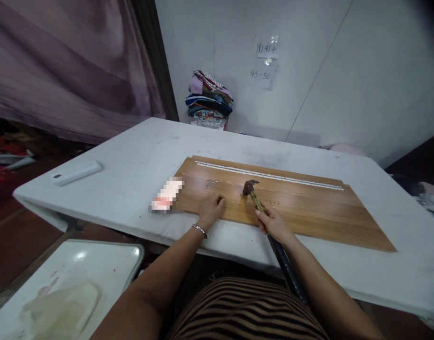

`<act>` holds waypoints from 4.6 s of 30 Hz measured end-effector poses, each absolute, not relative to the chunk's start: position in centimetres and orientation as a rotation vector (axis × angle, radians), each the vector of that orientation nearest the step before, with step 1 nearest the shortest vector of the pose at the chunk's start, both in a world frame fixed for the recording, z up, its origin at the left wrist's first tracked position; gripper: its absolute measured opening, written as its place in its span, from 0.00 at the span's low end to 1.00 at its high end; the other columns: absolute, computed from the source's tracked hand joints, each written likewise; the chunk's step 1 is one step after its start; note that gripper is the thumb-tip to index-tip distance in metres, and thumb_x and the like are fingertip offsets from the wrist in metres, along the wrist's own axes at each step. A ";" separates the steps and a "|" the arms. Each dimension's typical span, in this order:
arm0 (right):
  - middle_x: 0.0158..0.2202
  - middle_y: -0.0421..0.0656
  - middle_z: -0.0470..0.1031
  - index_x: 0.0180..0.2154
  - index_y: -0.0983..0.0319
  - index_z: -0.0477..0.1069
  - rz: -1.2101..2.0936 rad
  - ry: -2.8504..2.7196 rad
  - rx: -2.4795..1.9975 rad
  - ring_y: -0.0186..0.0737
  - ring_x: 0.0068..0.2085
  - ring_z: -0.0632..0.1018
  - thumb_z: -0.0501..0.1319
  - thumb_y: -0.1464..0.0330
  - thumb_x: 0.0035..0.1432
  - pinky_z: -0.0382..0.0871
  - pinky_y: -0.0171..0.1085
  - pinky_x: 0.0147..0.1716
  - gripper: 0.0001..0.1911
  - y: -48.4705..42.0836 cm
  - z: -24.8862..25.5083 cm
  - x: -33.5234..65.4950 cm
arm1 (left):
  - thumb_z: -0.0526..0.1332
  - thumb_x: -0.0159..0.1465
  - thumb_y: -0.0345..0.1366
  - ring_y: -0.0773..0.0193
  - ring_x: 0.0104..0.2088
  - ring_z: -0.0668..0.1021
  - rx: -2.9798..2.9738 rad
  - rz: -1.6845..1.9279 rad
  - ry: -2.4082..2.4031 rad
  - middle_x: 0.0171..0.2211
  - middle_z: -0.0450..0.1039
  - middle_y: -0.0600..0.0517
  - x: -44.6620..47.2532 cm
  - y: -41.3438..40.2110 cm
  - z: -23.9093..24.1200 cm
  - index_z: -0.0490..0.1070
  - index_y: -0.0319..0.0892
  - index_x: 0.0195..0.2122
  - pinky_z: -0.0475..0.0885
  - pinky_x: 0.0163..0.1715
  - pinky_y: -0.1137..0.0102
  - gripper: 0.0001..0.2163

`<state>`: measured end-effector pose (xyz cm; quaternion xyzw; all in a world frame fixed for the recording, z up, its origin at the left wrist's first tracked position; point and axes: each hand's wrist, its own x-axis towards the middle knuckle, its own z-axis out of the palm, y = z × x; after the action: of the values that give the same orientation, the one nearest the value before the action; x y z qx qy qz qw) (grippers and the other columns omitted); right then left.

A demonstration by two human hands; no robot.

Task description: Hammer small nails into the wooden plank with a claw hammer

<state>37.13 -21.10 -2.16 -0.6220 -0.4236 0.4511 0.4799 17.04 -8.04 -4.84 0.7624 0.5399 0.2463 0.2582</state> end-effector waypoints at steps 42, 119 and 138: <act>0.18 0.31 0.63 0.58 0.65 0.67 1.103 -1.017 -1.531 0.31 0.15 0.61 0.63 0.54 0.55 0.57 0.33 0.13 0.33 -21.1 -2.0 37.1 | 0.59 0.67 0.34 0.61 0.39 0.79 2.092 0.679 1.468 0.38 0.81 0.51 17.0 -8.1 -5.0 0.79 0.44 0.38 0.66 0.38 0.70 0.07; 0.21 0.30 0.62 0.61 0.63 0.66 1.022 -0.908 -1.533 0.30 0.16 0.62 0.63 0.55 0.54 0.58 0.31 0.13 0.35 -23.1 -1.4 39.1 | 0.63 0.65 0.32 0.53 0.65 0.64 2.219 0.680 1.175 0.56 0.76 0.52 25.7 -6.4 -5.3 0.83 0.49 0.35 0.53 0.67 0.53 0.08; 0.19 0.30 0.60 0.62 0.65 0.66 1.043 -0.939 -1.505 0.30 0.16 0.60 0.63 0.56 0.56 0.57 0.31 0.13 0.36 -23.1 -1.2 38.7 | 0.64 0.65 0.32 0.52 0.65 0.65 2.279 0.593 1.119 0.55 0.77 0.50 26.0 -7.0 -4.7 0.82 0.46 0.36 0.55 0.66 0.52 0.06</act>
<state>38.67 -23.13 -1.15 -0.6267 -0.3908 0.4343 0.5157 25.98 -6.97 -4.72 0.8430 0.4140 0.2193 0.2642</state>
